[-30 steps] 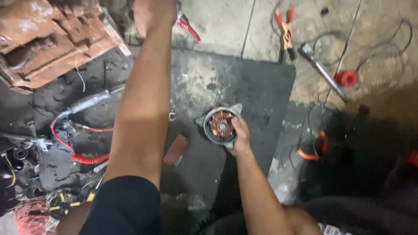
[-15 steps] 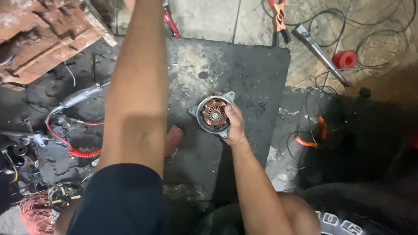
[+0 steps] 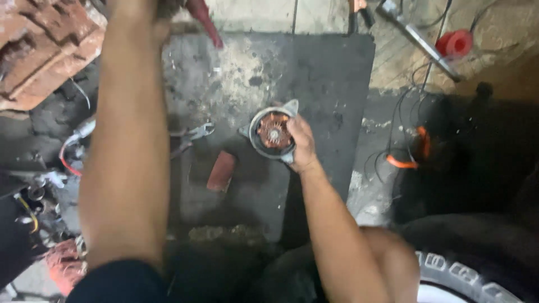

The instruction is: The person sits on the floor and assembles an alternator by inserting a rotor into the housing, applying red grease, and attaching the stator assembly. They then use pliers and a screwdriver to secure the casing and adjust internal components.

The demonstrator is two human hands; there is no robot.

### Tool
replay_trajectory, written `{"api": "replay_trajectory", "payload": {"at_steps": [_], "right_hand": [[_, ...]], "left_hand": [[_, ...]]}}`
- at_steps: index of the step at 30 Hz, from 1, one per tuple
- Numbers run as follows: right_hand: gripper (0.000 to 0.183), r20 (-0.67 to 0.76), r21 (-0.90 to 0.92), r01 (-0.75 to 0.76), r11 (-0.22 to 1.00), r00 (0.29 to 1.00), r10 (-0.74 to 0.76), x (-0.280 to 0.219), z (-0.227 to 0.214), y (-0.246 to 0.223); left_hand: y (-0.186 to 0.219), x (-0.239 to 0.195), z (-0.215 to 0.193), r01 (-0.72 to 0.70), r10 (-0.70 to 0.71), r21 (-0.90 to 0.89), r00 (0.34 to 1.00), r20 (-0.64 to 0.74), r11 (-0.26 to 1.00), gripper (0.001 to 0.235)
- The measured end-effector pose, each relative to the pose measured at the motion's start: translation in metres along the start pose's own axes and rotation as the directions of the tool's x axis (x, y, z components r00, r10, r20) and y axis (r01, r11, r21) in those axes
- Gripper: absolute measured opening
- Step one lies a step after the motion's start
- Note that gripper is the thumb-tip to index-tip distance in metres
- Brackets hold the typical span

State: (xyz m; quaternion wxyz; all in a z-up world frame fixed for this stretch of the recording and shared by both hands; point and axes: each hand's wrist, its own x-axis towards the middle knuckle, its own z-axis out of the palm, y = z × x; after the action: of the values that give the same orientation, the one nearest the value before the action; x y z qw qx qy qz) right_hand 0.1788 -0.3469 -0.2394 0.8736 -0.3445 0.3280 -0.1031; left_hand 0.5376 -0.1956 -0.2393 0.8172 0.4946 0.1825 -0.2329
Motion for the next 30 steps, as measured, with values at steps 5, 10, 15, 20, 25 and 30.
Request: {"api": "replay_trajectory", "payload": {"at_steps": [5, 10, 15, 20, 25, 30], "right_hand": [[0.038, 0.067, 0.133, -0.052, 0.990, 0.997, 0.043, 0.002, -0.010, 0.011], [0.047, -0.010, 0.113, -0.097, 0.989, 0.995, 0.099, -0.007, 0.012, 0.005], [0.052, -0.091, 0.063, -0.201, 0.978, 0.974, 0.206, -0.066, 0.051, -0.020], [0.095, -0.190, -0.368, -0.286, 0.885, 0.955, 0.230, -0.167, 0.115, -0.039], [0.087, -0.233, 0.029, -0.338, 0.941, 0.913, 0.335, -0.311, 0.114, -0.035], [0.084, -0.098, 0.326, -0.406, 0.854, 0.884, 0.458, -0.399, 0.031, 0.035]], "left_hand": [[0.011, -0.191, 0.011, 0.226, -0.173, -0.245, 0.960, 0.221, 0.943, 0.011], [-0.020, -0.338, -0.045, 0.266, -0.268, -0.237, 0.963, 0.023, 0.934, 0.028], [-0.024, -0.426, -0.104, 0.275, -0.296, -0.243, 0.954, -0.053, 0.930, 0.057], [-0.007, -0.485, -0.128, 0.253, -0.235, -0.294, 0.967, 0.094, 0.922, 0.068], [0.055, -0.566, -0.077, 0.001, 0.019, -0.160, 0.992, 0.124, 0.987, 0.068], [0.052, -0.643, -0.051, -0.444, 0.443, 0.060, 0.896, 0.030, 0.894, 0.064]]}}
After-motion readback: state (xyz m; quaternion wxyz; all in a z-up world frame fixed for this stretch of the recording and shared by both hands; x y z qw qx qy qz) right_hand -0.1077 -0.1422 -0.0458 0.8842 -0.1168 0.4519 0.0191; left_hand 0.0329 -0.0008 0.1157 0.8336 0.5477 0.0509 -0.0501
